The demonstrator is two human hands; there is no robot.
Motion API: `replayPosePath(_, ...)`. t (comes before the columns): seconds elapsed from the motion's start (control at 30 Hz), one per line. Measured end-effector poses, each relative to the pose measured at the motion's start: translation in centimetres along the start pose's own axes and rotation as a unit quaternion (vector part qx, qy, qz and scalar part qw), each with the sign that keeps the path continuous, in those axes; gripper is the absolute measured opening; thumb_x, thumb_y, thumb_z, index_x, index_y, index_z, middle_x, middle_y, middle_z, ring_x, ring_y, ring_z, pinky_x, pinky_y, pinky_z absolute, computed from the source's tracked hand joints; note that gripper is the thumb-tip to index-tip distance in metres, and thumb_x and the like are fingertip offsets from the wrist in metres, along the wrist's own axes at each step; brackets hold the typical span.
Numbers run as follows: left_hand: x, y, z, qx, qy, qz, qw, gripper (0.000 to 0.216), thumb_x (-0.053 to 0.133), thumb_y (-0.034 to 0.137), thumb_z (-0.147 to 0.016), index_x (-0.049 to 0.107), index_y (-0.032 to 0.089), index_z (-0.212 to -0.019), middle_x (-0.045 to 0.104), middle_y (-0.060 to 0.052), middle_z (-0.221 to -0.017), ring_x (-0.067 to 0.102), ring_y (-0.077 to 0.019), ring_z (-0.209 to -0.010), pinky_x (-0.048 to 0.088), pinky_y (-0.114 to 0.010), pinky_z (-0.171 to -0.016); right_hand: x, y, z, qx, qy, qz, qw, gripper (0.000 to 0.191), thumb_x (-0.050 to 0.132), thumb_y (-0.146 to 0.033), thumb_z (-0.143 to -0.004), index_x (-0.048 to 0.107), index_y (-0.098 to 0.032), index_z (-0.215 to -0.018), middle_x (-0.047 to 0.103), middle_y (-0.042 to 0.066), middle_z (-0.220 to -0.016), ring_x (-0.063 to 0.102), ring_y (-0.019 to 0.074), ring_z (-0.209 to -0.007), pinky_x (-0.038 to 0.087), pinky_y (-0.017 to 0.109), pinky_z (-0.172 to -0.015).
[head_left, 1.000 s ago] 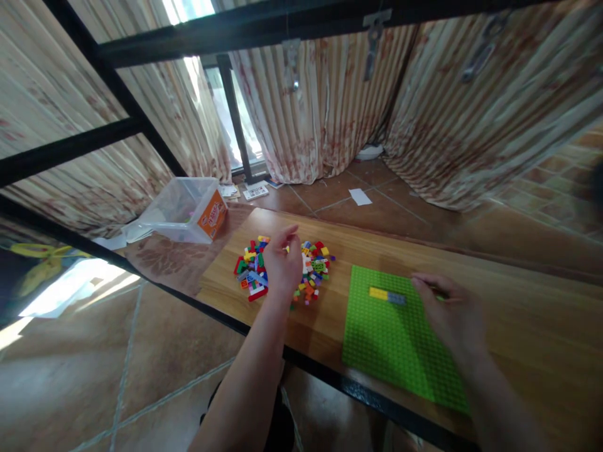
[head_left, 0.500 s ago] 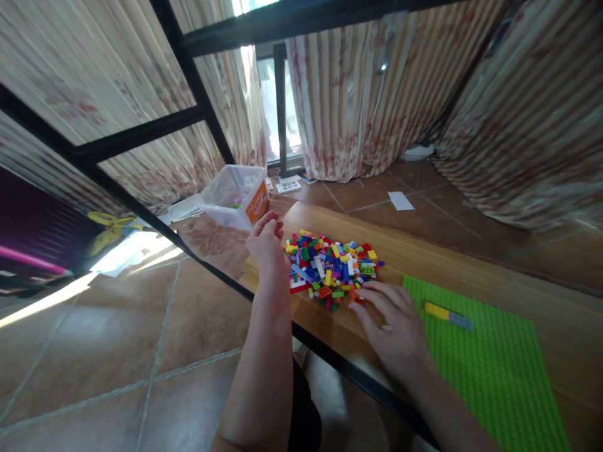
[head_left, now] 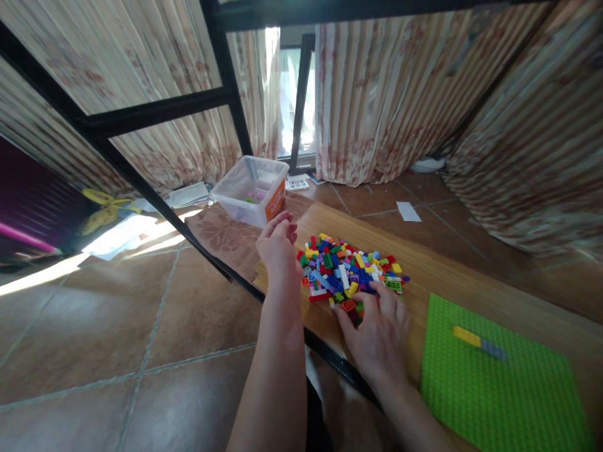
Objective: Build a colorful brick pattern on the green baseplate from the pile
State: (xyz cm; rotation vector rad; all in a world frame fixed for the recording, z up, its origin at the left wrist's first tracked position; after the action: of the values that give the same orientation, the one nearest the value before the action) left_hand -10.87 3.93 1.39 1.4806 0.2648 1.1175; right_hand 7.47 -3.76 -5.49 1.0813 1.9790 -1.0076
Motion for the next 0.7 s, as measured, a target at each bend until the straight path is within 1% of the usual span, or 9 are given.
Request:
replayPosePath(0.07,-0.4,0.0,-0.4,0.017,-0.001,-0.077,0.997,0.020,0.061,0.022,-0.071,0.073,0.016,-0.087,0.072,-0.005,-0.088,0.061,-0.0111,-0.067,0.045,-0.023,-0.065,0.0,0.3,0.0,-0.007,0.004,0.007,1.000,0.026,0.059,-0.044,-0.086,0.063,-0.020,-0.095,0.053,0.018,-0.128,0.046,0.0382,-0.119,0.040,0.058,-0.092)
replayPosePath(0.13,-0.8,0.0,-0.8,0.051,-0.026,-0.194,0.979,0.017,0.062,0.023,-0.072,0.074,0.016,-0.082,0.070,-0.004,-0.076,0.061,-0.0144,-0.066,0.045,-0.026,-0.065,-0.1,0.6,0.0,-0.014,0.004,0.014,1.000,0.022,0.057,-0.041,-0.088,0.064,-0.021,-0.093,0.054,0.017,-0.127,0.047,0.0375,-0.118,0.041,0.057,-0.091)
replayPosePath(0.23,-1.3,-0.2,-1.0,0.092,-0.089,-0.365,0.922,0.010,0.064,0.019,-0.072,0.074,0.018,-0.070,0.067,-0.005,-0.064,0.061,-0.0195,-0.066,0.046,-0.031,-0.069,-0.5,1.3,0.0,-0.015,0.000,0.027,1.000,0.019,0.055,-0.036,-0.089,0.065,-0.020,-0.094,0.055,0.017,-0.127,0.048,0.0362,-0.118,0.042,0.056,-0.092)
replayPosePath(0.3,-1.6,-0.3,-0.9,0.090,-0.119,-0.435,0.888,0.013,0.063,0.014,-0.070,0.072,0.020,-0.063,0.064,-0.005,-0.058,0.061,-0.0209,-0.065,0.046,-0.032,-0.072,-0.8,1.7,0.1,-0.012,0.002,0.030,0.999,0.018,0.055,-0.035,-0.089,0.065,-0.020,-0.095,0.056,0.017,-0.126,0.048,0.0354,-0.118,0.042,0.056,-0.094)
replayPosePath(0.43,-1.7,-0.7,-0.5,0.073,-0.185,-0.487,0.850,0.022,0.060,0.005,-0.066,0.071,0.022,-0.057,0.062,-0.003,-0.054,0.058,-0.0195,-0.060,0.045,-0.032,-0.071,-1.3,2.6,0.3,-0.010,0.017,0.014,1.000,0.017,0.055,-0.033,-0.089,0.065,-0.020,-0.094,0.057,0.016,-0.124,0.050,0.0337,-0.117,0.043,0.055,-0.095)
replayPosePath(0.5,-1.6,-0.9,-0.3,0.062,-0.229,-0.502,0.832,0.024,0.059,0.003,-0.064,0.071,0.022,-0.057,0.063,-0.002,-0.054,0.057,-0.0188,-0.058,0.046,-0.032,-0.069,-1.5,2.9,0.4,-0.012,0.024,0.002,1.000,0.016,0.055,-0.032,-0.090,0.065,-0.020,-0.095,0.058,0.016,-0.123,0.051,0.0331,-0.116,0.043,0.055,-0.095)
replayPosePath(0.57,-1.6,-1.0,-0.2,0.053,-0.255,-0.517,0.816,0.024,0.059,0.003,-0.064,0.072,0.022,-0.058,0.063,-0.002,-0.054,0.057,-0.0187,-0.057,0.046,-0.031,-0.068,-1.9,3.0,0.5,-0.017,0.036,-0.010,0.999,0.015,0.055,-0.031,-0.090,0.065,-0.021,-0.095,0.059,0.015,-0.123,0.053,0.0322,-0.115,0.043,0.055,-0.096)
replayPosePath(0.63,-1.6,-1.0,-0.2,0.055,-0.254,-0.524,0.811,0.024,0.058,0.004,-0.066,0.073,0.021,-0.059,0.064,-0.003,-0.056,0.058,-0.0189,-0.058,0.046,-0.031,-0.067,-2.2,2.8,0.5,-0.029,0.048,-0.027,0.998,0.012,0.056,-0.029,-0.090,0.065,-0.021,-0.094,0.060,0.013,-0.122,0.054,0.0307,-0.114,0.043,0.053,-0.097)
replayPosePath(0.7,-1.6,-0.7,-0.2,0.075,-0.230,-0.522,0.818,0.024,0.057,0.006,-0.070,0.074,0.020,-0.063,0.067,-0.005,-0.060,0.060,-0.0195,-0.061,0.047,-0.031,-0.069,-2.3,2.1,0.3,-0.051,0.061,-0.050,0.996,0.010,0.058,-0.026,-0.090,0.066,-0.022,-0.094,0.059,0.012,-0.122,0.054,0.0287,-0.113,0.044,0.050,-0.097)
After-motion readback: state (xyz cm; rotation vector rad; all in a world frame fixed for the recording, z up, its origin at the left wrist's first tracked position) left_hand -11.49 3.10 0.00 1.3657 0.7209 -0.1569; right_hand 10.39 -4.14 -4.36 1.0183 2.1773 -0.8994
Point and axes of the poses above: each hand's wrist, its own z-axis away from the middle knuckle, its own x-axis out of the palm, y = z × x, the point moved 1 cm from there along -z, towards the middle knuckle
